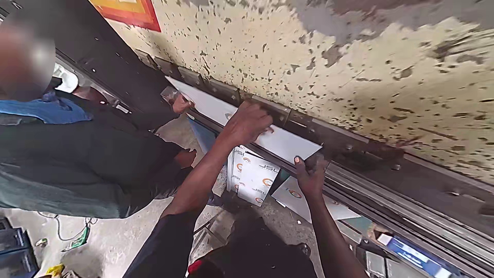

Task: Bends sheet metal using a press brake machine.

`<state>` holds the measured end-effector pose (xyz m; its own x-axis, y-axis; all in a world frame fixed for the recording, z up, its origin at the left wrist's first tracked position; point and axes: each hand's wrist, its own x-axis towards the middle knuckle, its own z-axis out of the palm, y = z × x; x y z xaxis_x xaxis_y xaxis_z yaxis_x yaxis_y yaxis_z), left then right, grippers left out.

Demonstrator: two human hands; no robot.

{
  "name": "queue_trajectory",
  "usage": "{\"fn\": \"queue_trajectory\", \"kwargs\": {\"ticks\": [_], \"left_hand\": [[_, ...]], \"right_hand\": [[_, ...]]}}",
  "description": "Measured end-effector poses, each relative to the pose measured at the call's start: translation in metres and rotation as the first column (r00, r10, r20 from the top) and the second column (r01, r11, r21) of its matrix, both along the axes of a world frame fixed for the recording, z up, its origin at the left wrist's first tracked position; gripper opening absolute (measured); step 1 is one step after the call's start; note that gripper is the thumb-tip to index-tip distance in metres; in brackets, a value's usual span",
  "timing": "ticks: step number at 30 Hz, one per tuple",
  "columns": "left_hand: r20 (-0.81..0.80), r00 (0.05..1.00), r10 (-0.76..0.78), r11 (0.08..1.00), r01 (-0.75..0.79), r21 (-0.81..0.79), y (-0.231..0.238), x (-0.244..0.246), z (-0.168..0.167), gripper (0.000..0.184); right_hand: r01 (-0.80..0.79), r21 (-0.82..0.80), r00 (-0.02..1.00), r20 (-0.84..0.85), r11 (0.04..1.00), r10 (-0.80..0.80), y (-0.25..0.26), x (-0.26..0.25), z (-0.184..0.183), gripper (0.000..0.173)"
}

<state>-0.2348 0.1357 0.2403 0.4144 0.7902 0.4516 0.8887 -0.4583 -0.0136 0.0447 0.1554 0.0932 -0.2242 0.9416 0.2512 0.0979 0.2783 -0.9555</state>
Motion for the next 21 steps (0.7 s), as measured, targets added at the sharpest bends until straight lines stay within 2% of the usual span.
{"fn": "queue_trajectory", "kwargs": {"ticks": [2, 5, 7, 10, 13, 21], "left_hand": [[-0.014, 0.999, -0.038, 0.999, 0.038, -0.023, 0.003, 0.001, 0.009, 0.025], [-0.019, 0.992, -0.127, 0.992, 0.127, 0.011, 0.011, -0.003, 0.013, 0.026], [-0.007, 0.992, -0.13, 0.991, 0.129, -0.022, 0.015, 0.003, 0.012, 0.024], [-0.008, 0.985, -0.171, 0.985, 0.171, 0.032, 0.029, 0.001, 0.021, 0.023], [0.011, 0.974, -0.228, 0.97, 0.226, 0.087, 0.027, -0.007, 0.002, 0.022], [-0.091, 0.982, -0.164, 0.986, 0.163, -0.016, 0.001, -0.011, 0.014, 0.023]], "right_hand": [[0.055, 0.03, 0.998, 0.008, 0.998, -0.056, -0.002, -0.012, -0.001, 0.042], [0.148, 0.101, 0.986, 0.058, 0.984, -0.155, 0.005, -0.022, -0.005, 0.032], [0.209, 0.101, 0.972, 0.087, 0.973, -0.217, 0.0, -0.022, -0.009, 0.033], [0.227, 0.109, 0.974, -0.011, 0.968, -0.227, 0.013, -0.029, -0.005, 0.035], [0.248, 0.064, 0.968, -0.055, 0.967, -0.245, 0.006, -0.031, -0.017, 0.029], [0.192, 0.043, 0.981, 0.008, 0.98, -0.193, 0.0, -0.025, -0.023, 0.026]]}}
